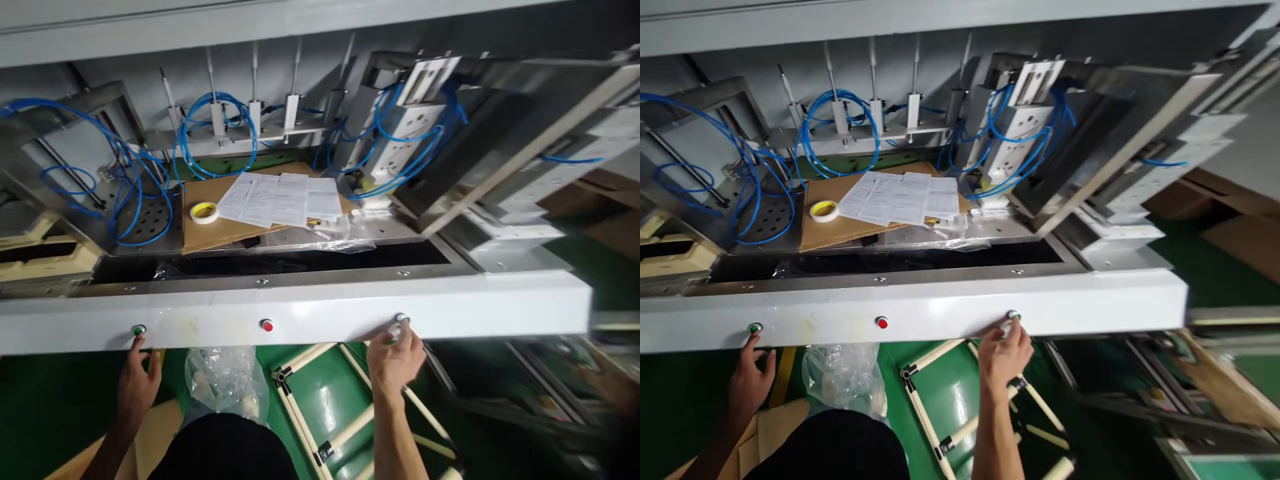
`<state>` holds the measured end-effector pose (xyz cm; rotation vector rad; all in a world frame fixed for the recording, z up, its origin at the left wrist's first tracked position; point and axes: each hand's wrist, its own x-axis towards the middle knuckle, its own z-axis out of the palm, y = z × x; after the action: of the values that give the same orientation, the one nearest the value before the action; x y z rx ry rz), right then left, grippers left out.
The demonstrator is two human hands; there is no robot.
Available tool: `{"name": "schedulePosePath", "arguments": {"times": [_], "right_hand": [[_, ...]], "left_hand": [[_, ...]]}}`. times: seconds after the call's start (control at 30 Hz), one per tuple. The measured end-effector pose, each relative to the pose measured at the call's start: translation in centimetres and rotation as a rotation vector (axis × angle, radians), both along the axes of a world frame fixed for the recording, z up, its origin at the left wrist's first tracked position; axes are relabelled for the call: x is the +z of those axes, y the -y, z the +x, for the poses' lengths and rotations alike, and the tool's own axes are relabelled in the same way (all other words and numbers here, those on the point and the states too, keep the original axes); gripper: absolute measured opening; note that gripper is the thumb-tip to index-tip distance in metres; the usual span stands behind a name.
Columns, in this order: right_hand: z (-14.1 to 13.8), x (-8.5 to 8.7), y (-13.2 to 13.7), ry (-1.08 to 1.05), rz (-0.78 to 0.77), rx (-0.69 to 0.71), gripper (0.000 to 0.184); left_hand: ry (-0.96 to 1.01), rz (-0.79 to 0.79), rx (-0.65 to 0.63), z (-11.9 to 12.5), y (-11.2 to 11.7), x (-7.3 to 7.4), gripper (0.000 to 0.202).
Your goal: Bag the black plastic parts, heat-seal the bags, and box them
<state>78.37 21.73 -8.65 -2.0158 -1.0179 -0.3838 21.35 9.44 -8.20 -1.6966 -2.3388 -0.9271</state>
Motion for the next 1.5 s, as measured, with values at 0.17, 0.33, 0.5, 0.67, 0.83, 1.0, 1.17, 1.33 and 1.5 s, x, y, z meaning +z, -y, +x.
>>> {"name": "schedulePosePath", "arguments": {"times": [0.17, 0.33, 0.5, 0.67, 0.83, 1.0, 1.17, 1.33, 1.5], "right_hand": [[0.6, -0.3, -0.4, 0.078, -0.003, -0.039, 0.053], [-3.3, 0.5, 0.5, 0.143, 0.162, -0.043, 0.041], [-14.9, 3.6, 0.0, 0.224, 0.318, 0.455, 0.034], [-26.6, 8.2, -2.5, 0.33, 0.08, 1.016, 0.042], [-29.8, 8.7, -5.6, 0.507, -0.136, 1.025, 0.065], [-28.8, 7.5, -5.9, 0.565, -0.206, 1.014, 0.071], [-28.6, 7.6, -5.2, 0.576, -0.246, 0.997, 0.071], [-28.4, 7.8, -4.9, 0.602, -0.254, 0.997, 0.071], [-28.4, 8.0, -4.9, 0.586, -0.248, 0.986, 0.072]], "left_hand": [[0.121, -0.038, 0.028, 0.7, -0.5, 1.0, 0.067], [0.19, 0.115, 0.043, 0.5, -0.2, 3.6, 0.06], [0.049, 0.294, -0.082, 0.8, -2.5, 6.2, 0.037], [-0.023, 0.07, -0.307, 1.4, -10.2, 9.3, 0.033], [0.11, -0.246, -0.201, 0.3, -19.1, 12.0, 0.039], [0.275, -0.437, -0.028, -2.9, -24.3, 12.5, 0.038], [0.447, -0.556, -0.11, -4.6, -25.6, 12.5, 0.021], [0.509, -0.573, -0.016, -3.9, -26.1, 12.5, 0.021], [0.554, -0.506, 0.001, -4.1, -25.8, 12.5, 0.026]]}}
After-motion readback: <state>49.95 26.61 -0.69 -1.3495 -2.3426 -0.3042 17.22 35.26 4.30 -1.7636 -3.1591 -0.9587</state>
